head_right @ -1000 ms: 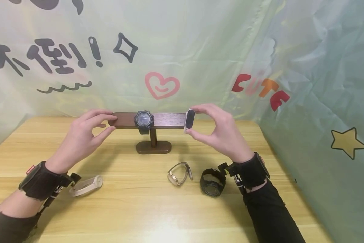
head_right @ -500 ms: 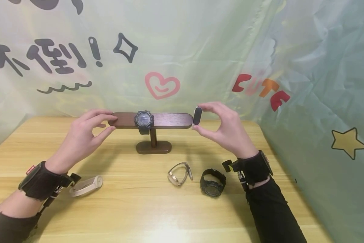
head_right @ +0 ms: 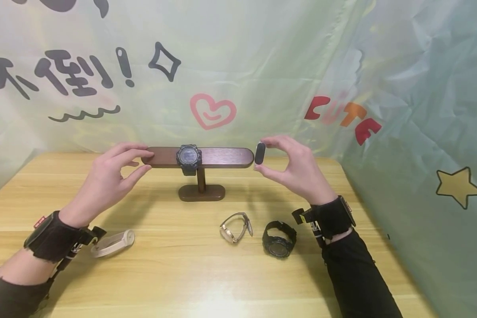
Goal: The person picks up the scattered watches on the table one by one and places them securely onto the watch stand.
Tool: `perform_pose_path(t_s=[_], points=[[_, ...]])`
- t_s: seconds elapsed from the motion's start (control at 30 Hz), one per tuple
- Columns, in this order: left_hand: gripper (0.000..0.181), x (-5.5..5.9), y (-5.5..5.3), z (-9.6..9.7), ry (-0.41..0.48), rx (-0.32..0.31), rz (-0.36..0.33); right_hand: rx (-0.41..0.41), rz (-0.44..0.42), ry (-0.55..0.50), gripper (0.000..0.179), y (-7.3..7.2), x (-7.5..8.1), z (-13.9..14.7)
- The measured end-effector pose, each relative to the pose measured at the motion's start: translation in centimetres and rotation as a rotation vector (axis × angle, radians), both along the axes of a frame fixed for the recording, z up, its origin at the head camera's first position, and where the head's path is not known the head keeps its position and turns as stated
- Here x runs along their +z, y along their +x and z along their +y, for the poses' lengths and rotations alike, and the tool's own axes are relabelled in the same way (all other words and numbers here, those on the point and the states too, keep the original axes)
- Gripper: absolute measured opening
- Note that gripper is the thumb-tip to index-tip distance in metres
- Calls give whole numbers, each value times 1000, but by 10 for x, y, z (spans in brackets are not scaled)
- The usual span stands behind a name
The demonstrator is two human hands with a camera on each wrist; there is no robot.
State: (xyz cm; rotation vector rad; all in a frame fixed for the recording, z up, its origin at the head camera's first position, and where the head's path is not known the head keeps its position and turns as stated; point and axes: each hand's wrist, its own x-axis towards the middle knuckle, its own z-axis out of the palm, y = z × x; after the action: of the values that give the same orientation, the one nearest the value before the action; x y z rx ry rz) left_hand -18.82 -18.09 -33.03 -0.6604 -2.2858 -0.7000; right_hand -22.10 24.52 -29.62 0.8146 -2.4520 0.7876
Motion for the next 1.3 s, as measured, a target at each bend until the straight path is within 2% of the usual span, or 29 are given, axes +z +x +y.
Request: perform_pose_path(t_s=[0.67, 0.87, 1.3], points=[[27, 0, 0, 1, -7, 8, 4, 32, -103, 2, 57, -7, -12, -10], [27, 0, -1, 0, -7, 4, 5, 56, -104, 4, 55, -9, -16, -13], [27, 0, -2, -1, 0, 0, 6, 50, -100, 17, 58, -13, -17, -17]])
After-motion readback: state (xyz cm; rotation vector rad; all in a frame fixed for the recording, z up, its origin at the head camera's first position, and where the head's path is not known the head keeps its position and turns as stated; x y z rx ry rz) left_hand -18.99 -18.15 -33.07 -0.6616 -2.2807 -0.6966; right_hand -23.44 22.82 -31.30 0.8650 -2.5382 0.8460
